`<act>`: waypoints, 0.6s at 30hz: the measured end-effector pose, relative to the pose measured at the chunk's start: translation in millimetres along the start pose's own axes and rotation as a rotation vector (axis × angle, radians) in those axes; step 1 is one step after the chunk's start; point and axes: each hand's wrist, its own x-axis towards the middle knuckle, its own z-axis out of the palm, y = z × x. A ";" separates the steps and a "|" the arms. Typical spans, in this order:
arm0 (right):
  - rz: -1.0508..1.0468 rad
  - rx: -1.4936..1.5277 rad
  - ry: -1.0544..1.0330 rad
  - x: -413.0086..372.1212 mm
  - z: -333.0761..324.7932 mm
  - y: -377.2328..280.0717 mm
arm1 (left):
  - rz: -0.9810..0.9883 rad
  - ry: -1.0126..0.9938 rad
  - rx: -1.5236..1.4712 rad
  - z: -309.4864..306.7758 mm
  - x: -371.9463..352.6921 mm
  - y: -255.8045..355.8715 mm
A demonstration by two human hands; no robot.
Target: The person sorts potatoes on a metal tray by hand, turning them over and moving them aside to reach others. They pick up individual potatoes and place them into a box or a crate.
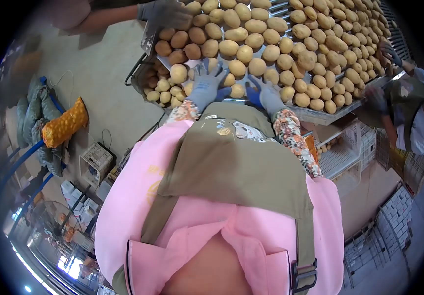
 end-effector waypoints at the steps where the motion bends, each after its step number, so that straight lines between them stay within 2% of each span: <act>1: -0.077 -0.069 -0.002 8.0 0.6 -20.6 | 0.014 0.012 0.037 4.6 -1.3 -1.6; 2: -0.280 -0.007 -0.006 6.8 -5.9 -34.9 | 0.001 0.019 0.044 7.4 -3.5 -7.5; 3: -0.294 -0.005 -0.010 11.3 -9.7 -57.6 | -0.040 0.020 0.104 10.1 -7.1 -14.2; 5: -0.254 0.363 -0.419 13.4 -11.5 -95.8 | -0.086 0.009 0.165 13.2 -20.5 -25.0; 6: -0.203 0.448 -0.451 0.6 -27.0 -118.0 | -0.222 0.068 0.183 12.9 -26.8 -31.5; 7: -0.202 0.448 -0.457 -2.3 -28.9 -118.6 | -0.358 0.126 0.198 13.7 -33.8 -38.2; 8: -0.160 0.534 -0.420 -5.7 -30.6 -115.3 | -0.415 0.060 0.178 12.0 -44.2 -52.9; 9: -0.119 0.619 -0.382 -7.5 -32.5 -110.0 | -0.435 0.240 0.107 12.9 -57.1 -66.0; 10: -0.171 0.595 -0.307 -4.8 -30.0 -84.9 | -0.398 0.291 0.014 6.2 -73.0 -80.5; 11: -0.175 0.669 -0.143 2.9 -8.5 -53.0 | -0.358 0.342 -0.076 -2.6 -90.3 -93.2; 12: -0.102 0.911 -0.228 -4.4 -18.3 -31.1 | -0.360 0.338 -0.073 -6.4 -105.0 -106.6; 14: -0.070 0.468 0.135 -17.9 -27.5 -8.8 | -0.332 0.443 -0.119 -8.6 -127.6 -125.0; 15: -0.064 0.471 0.135 -22.3 -29.6 12.6 | -0.330 0.437 -0.118 -13.5 -134.8 -125.7; 17: -0.029 -0.199 0.289 -30.0 -19.9 53.0 | -0.482 0.454 -0.194 -27.1 -141.2 -126.5; 18: -0.016 -0.193 0.293 -35.3 -16.6 53.3 | -0.514 0.447 -0.208 -21.8 -139.7 -131.2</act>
